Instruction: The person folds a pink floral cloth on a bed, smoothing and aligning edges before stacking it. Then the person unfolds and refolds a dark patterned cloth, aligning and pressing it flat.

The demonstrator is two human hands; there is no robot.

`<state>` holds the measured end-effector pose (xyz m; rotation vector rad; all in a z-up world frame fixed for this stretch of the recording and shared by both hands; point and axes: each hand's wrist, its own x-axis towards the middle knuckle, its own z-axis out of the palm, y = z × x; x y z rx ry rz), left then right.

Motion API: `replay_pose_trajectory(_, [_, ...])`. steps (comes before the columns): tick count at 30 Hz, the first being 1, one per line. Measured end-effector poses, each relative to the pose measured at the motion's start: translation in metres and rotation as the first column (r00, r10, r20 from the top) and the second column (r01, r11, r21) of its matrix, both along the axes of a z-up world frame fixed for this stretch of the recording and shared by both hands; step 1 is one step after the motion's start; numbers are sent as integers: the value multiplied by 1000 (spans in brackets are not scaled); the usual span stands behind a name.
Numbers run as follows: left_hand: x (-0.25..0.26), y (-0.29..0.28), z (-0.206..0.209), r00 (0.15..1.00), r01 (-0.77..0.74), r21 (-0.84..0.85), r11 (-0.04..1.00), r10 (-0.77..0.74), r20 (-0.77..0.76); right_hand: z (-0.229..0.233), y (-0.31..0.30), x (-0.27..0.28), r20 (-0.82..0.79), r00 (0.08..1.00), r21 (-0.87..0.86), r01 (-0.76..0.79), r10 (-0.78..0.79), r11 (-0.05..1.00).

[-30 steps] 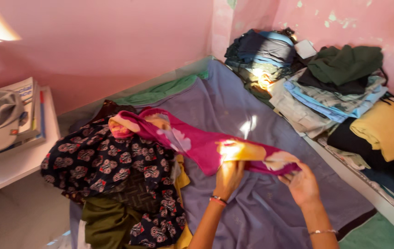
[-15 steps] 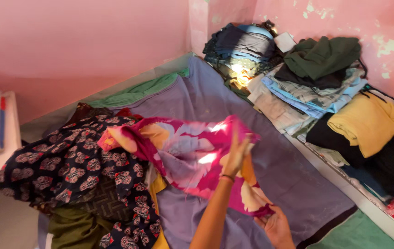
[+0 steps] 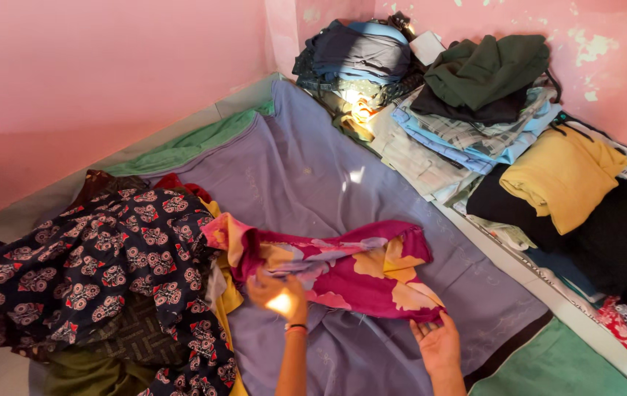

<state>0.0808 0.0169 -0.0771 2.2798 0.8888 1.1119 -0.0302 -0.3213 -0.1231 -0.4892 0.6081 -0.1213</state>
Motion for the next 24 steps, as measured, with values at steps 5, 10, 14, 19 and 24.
replay_pose_trajectory(5, [12,77,-33,993,80,-306,949,-102,-57,17,-4,-1,167,986,111,-21,2,994])
replay_pose_trajectory(10, [33,103,-39,981,50,-644,763,-160,-113,91,-31,2,372,927,198,-27,-50,980])
replay_pose_trajectory(14, [42,116,-27,960,131,-991,7,-251,125,159,-59,11,614,788,130,-58,-34,990])
replay_pose_trajectory(19, [44,133,20,836,247,-747,617,-525,-157,178,-84,44,355,930,51,81,-94,995])
replay_pose_trajectory(24, [59,169,75,584,337,-32,941,-235,-777,151,-88,99,235,972,-27,9,-2,1000])
